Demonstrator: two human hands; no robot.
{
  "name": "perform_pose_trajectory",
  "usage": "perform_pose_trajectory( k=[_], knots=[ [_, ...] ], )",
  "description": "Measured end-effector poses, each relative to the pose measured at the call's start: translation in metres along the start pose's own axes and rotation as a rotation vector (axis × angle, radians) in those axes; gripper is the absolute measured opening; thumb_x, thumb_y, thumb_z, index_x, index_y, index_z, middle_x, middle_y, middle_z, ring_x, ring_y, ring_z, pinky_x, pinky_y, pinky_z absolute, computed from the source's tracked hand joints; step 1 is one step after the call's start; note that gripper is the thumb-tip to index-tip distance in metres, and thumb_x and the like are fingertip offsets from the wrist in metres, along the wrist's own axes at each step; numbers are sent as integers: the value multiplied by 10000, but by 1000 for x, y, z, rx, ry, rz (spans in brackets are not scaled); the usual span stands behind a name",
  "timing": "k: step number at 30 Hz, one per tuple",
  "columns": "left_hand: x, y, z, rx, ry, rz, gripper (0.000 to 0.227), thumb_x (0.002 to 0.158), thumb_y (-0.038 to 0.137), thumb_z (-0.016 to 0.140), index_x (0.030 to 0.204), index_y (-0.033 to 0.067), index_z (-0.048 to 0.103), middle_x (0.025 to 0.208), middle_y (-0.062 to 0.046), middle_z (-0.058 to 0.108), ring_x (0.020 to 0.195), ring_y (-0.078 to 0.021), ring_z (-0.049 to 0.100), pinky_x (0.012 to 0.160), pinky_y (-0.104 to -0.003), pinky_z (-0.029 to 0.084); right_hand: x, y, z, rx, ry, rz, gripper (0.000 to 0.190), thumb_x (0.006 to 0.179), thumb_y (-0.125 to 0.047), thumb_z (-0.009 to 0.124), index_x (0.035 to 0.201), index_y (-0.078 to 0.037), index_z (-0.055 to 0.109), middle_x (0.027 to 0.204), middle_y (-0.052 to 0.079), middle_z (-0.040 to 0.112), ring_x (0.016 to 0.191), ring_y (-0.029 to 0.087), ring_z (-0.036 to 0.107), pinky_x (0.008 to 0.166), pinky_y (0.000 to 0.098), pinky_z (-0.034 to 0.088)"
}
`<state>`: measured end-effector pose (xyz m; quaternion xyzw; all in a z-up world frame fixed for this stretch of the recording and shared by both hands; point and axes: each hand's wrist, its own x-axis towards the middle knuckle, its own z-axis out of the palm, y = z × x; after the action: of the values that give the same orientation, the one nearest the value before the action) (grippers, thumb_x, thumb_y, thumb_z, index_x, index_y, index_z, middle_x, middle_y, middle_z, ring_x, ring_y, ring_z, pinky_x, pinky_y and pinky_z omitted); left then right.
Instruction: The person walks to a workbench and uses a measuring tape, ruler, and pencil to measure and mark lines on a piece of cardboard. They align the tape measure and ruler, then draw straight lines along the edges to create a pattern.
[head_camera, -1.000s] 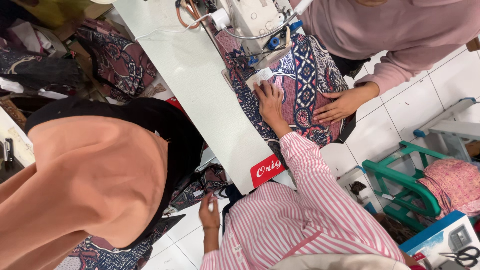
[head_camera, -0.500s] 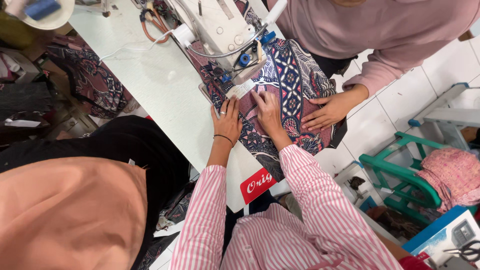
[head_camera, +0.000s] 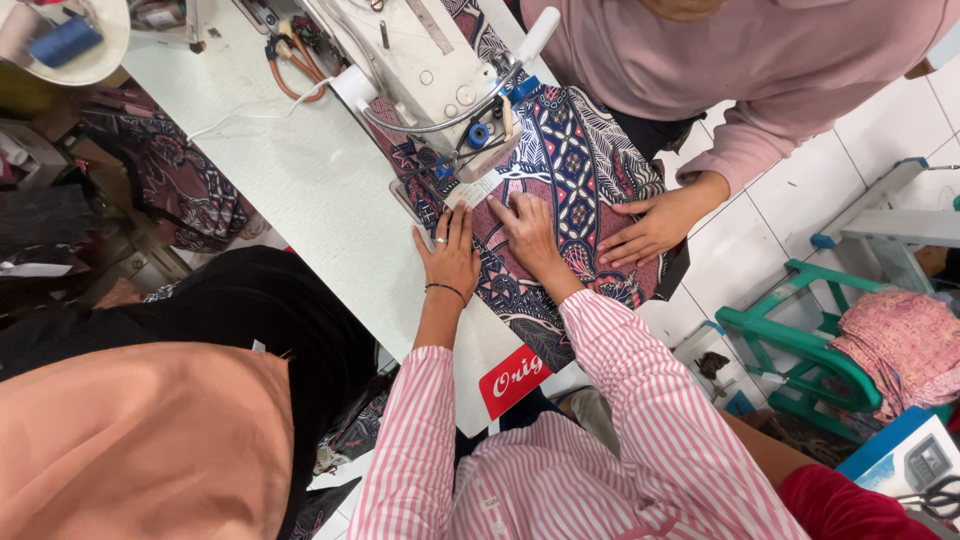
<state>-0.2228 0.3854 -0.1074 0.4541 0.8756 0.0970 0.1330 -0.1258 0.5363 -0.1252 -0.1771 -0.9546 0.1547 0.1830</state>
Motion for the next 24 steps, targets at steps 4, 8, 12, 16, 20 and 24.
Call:
perform_pose_trajectory(
  k=[4, 8, 12, 16, 20, 24],
  knots=[
    [2, 3, 2, -7, 0, -8, 769, 892, 317, 644, 1574, 129, 343, 1641, 20, 278, 1488, -209, 272, 1199, -703, 92, 1, 2, -3, -19, 3, 2, 527, 882, 8, 605, 1390, -129, 640, 1156, 126, 569, 1061, 294, 541, 950, 416, 430],
    [0, 2, 6, -8, 5, -15, 774, 890, 320, 647, 1576, 129, 342, 1647, 27, 266, 1495, -206, 265, 1201, -702, 85, 2, -2, -3, -18, -14, 10, 563, 861, 8, 605, 1404, -138, 625, 1150, 122, 569, 1066, 296, 541, 945, 417, 429],
    [1, 1, 10, -9, -15, -16, 782, 883, 320, 647, 1576, 127, 340, 1647, 19, 261, 1493, -207, 259, 1197, -707, 81, 2, -2, -3, -37, -15, -1, 550, 882, 19, 604, 1409, -133, 635, 1151, 121, 571, 1054, 284, 539, 935, 407, 428],
    [0, 1, 12, -21, 1, -17, 780, 888, 319, 648, 1577, 124, 337, 1648, 19, 260, 1502, -211, 253, 1200, -709, 80, 2, 0, -4, -36, -5, -10, 535, 880, 13, 605, 1394, -129, 644, 1132, 113, 575, 1043, 276, 540, 919, 406, 423],
    [1, 1, 10, -24, -1, -21, 788, 879, 318, 651, 1575, 125, 337, 1648, 21, 258, 1500, -211, 248, 1198, -710, 76, 3, -1, -3, -17, 16, -5, 499, 903, 15, 602, 1382, -119, 642, 1127, 109, 575, 1049, 276, 541, 924, 407, 420],
    [1, 2, 7, -13, -11, -21, 782, 884, 323, 648, 1574, 127, 336, 1649, 19, 256, 1499, -207, 244, 1195, -711, 78, 3, -1, -5, 0, 9, 23, 497, 908, 17, 611, 1386, -112, 647, 1133, 117, 572, 1047, 282, 538, 932, 410, 421]
  ],
)
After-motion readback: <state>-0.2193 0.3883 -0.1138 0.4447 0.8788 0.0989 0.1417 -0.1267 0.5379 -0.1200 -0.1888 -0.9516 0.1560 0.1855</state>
